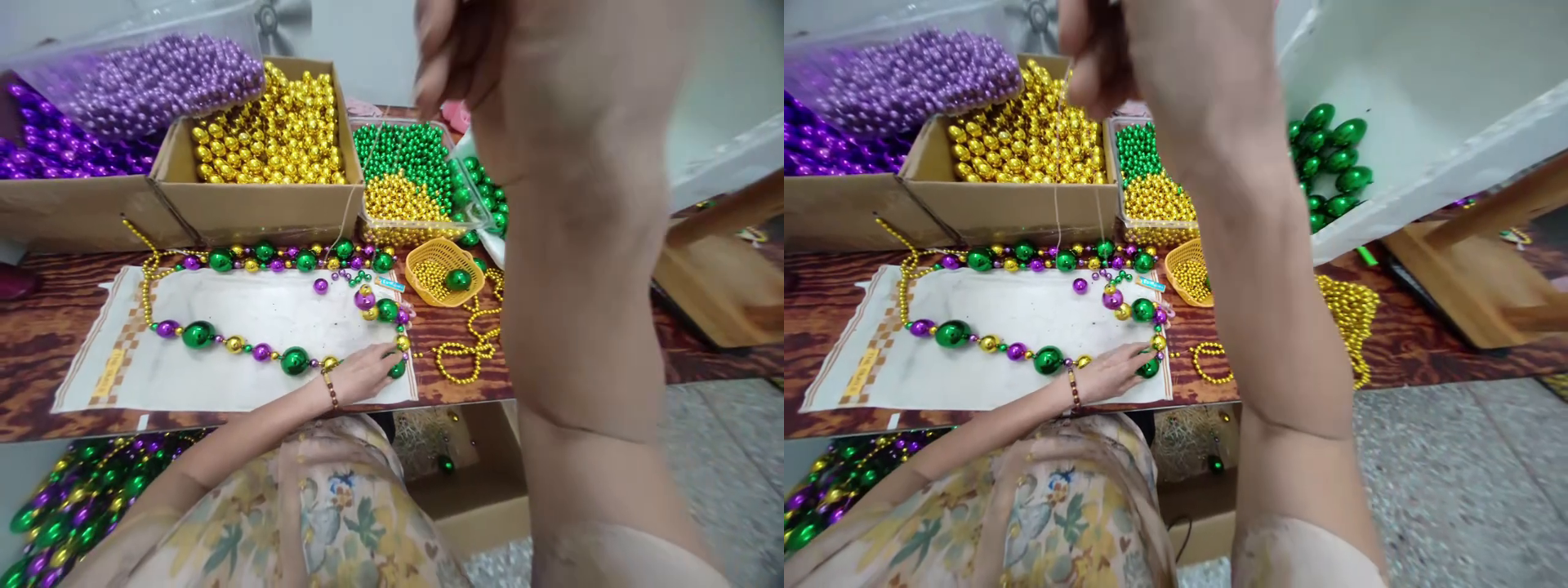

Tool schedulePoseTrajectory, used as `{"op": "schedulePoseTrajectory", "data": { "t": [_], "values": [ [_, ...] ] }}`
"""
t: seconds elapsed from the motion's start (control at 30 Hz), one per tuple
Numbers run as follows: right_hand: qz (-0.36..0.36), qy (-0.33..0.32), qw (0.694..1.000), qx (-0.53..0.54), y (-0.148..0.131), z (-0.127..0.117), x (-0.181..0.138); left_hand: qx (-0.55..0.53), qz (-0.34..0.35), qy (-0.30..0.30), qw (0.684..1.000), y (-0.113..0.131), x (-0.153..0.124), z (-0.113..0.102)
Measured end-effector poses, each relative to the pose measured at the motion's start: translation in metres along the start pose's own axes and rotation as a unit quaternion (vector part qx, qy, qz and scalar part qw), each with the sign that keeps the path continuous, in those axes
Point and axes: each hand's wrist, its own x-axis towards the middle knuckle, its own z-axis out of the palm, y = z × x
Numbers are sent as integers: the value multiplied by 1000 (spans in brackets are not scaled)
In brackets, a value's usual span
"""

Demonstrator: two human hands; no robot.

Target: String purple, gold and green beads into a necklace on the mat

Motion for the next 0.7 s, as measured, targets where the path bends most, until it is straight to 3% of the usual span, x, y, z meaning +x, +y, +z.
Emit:
{"op": "schedulePoseTrajectory", "data": {
  "t": [0.1,0.17,0.23,0.33,0.43,0.57,0.7],
  "values": [
    [-43,-131,986,93,-3,20,-20,29,6,3,1000,4,-11,0],
    [9,-191,975,114,2,30,-32,54,6,14,998,5,-22,-1],
    [57,-212,969,114,8,38,-38,75,0,32,997,5,-34,-2],
    [77,-196,974,82,19,42,-37,87,-41,62,993,5,-44,-6],
    [51,-158,981,102,31,39,-30,104,-69,74,989,9,-35,-7],
    [-18,-133,973,189,46,28,-26,161,-33,46,985,17,-3,-3],
    [-31,-102,976,191,52,8,-29,208,-44,2,977,17,13,5]
  ]
}}
